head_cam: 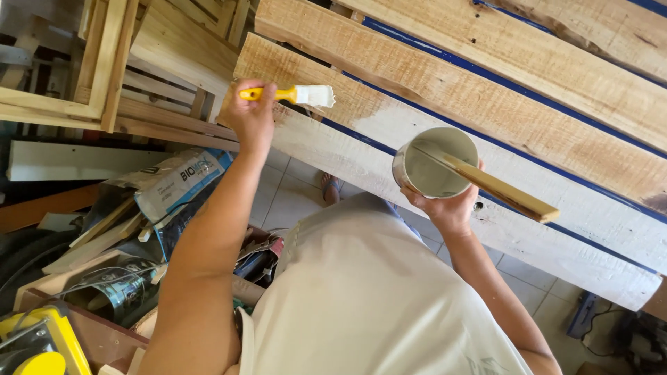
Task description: The person is using a paintbrush to apply white paint to wooden boards in a workshop.
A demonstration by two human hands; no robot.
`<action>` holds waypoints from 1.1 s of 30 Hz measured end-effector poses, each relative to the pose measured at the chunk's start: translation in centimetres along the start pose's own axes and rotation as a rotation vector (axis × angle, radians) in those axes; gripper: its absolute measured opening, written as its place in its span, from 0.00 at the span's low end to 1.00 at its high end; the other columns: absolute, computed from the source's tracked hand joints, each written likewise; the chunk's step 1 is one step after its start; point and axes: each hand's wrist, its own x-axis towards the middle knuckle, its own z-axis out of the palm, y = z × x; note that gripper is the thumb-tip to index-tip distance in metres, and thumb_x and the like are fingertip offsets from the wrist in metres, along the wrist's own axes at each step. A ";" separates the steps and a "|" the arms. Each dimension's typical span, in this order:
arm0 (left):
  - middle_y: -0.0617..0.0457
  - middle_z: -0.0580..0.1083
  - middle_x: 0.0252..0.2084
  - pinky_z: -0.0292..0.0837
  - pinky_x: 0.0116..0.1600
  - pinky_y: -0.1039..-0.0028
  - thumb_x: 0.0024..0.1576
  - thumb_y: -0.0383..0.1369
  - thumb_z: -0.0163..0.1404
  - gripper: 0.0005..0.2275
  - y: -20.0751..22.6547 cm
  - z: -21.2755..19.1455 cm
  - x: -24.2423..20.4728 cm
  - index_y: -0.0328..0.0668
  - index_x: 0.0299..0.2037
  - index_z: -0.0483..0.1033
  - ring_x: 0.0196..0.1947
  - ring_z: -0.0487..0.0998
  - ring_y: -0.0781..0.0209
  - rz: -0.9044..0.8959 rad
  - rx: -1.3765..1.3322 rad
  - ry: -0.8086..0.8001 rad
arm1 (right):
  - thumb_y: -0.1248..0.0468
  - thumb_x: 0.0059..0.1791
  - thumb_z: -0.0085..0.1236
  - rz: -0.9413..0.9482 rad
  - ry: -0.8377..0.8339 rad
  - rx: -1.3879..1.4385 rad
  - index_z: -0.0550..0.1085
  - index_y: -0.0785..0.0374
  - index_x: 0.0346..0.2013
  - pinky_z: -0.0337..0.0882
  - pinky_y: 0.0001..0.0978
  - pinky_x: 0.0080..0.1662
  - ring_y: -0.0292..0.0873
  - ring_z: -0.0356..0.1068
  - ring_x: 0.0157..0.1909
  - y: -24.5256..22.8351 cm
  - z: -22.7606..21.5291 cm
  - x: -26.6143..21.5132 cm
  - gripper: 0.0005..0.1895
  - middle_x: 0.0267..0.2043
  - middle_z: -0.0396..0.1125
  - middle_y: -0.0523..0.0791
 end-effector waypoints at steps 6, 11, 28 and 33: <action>0.52 0.79 0.33 0.78 0.45 0.65 0.58 0.25 0.59 0.05 -1.3 -0.9 -0.5 0.49 0.38 0.82 0.35 0.83 0.49 0.577 0.482 -0.157 | 0.57 0.28 0.90 0.011 0.001 0.020 0.67 0.68 0.57 0.74 0.51 0.55 0.48 0.72 0.49 0.6 -1.1 -0.6 0.51 0.50 0.68 0.54; 0.55 0.79 0.31 0.80 0.45 0.69 0.54 0.28 0.61 0.04 5.6 5.8 -10.1 0.51 0.35 0.81 0.32 0.81 0.56 0.632 0.297 -0.438 | 0.57 0.28 0.90 0.017 0.000 0.038 0.67 0.69 0.58 0.74 0.51 0.55 0.48 0.72 0.49 1.2 -1.8 -0.8 0.52 0.50 0.68 0.55; 0.58 0.77 0.26 0.78 0.41 0.69 0.56 0.28 0.62 0.05 6.6 7.4 -9.8 0.52 0.31 0.80 0.27 0.80 0.55 0.564 0.352 -0.375 | 0.56 0.28 0.90 0.036 0.029 0.062 0.65 0.69 0.59 0.73 0.51 0.56 0.49 0.71 0.50 2.3 -4.2 -2.1 0.54 0.51 0.67 0.55; 0.54 0.79 0.29 0.79 0.42 0.68 0.59 0.29 0.61 0.02 6.2 8.8 -8.9 0.48 0.35 0.82 0.34 0.84 0.52 0.216 0.002 -0.448 | 0.56 0.27 0.90 0.036 0.025 0.068 0.65 0.69 0.59 0.73 0.52 0.56 0.49 0.71 0.51 2.7 -4.6 -1.9 0.55 0.52 0.67 0.56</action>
